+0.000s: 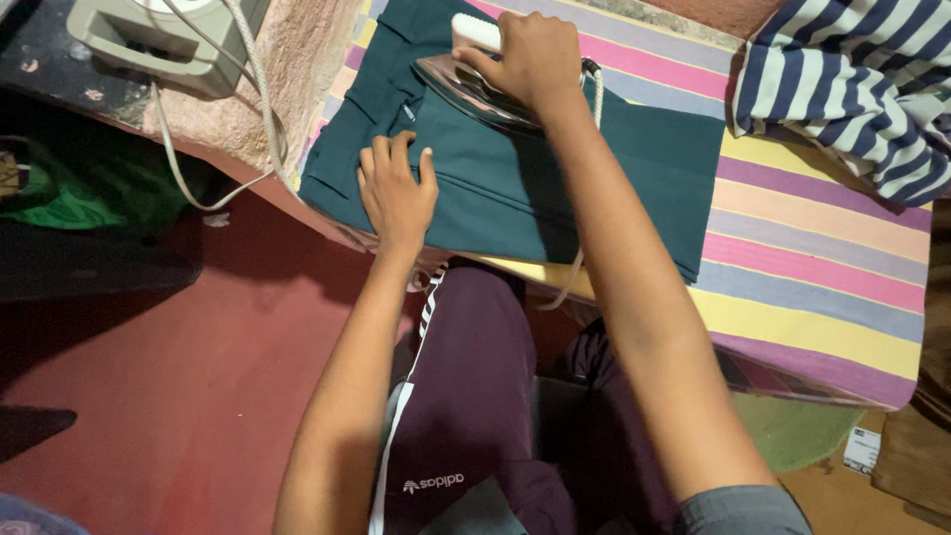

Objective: The person irons a dark green pair of trousers on a striped ironing board, smoothing the fabric with one hand while moving the iron with the other. After ironing, the person folds the trousers and places them on a pile of other clothes.

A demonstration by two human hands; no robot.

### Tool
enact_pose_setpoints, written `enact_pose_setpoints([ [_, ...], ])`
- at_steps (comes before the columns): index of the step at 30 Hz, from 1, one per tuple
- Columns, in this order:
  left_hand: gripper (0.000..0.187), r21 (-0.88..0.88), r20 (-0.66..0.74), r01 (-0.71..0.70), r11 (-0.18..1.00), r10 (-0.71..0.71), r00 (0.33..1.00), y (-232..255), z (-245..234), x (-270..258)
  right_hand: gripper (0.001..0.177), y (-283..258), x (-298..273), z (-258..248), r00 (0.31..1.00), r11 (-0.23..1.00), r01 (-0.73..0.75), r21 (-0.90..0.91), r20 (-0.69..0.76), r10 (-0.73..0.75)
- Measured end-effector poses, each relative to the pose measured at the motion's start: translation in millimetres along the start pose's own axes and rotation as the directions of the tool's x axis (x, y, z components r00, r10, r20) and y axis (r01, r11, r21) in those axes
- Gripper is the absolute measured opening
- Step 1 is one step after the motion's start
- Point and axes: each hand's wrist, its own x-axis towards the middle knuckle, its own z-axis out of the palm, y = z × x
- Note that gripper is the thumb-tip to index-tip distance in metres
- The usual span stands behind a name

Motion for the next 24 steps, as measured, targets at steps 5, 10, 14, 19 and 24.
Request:
enact_pose_setpoints([
  [5,0.026,-0.004,-0.012,0.02,1.0,-0.02,1.0,-1.5,0.7,-1.6,0.078,15.7,-4.8,-11.1,0.991,0.999,0.024,-0.04,0.129,-0.019],
  [10,0.023,-0.002,-0.017,0.012,1.0,-0.013,1.0,-0.6,-0.1,0.2,0.076,35.2,-21.1,-34.5,0.977,0.998,0.001,-0.062,0.213,0.012],
  [14,0.023,0.016,-0.007,0.001,1.0,-0.001,1.0,-3.7,0.6,-1.6,0.076,51.2,-33.8,-45.8,0.974,0.995,-0.007,-0.096,0.226,0.029],
  [19,0.03,0.033,0.015,-0.005,0.999,0.005,1.0,-4.0,1.9,-1.9,0.076,74.6,-50.9,-57.0,0.958,0.995,-0.058,-0.086,0.275,0.079],
  [24,0.032,0.051,0.019,-0.005,0.999,0.004,1.0,-2.9,-0.8,-3.8,0.076,92.3,-70.2,-69.4,0.959,0.981,-0.007,-0.193,0.277,0.061],
])
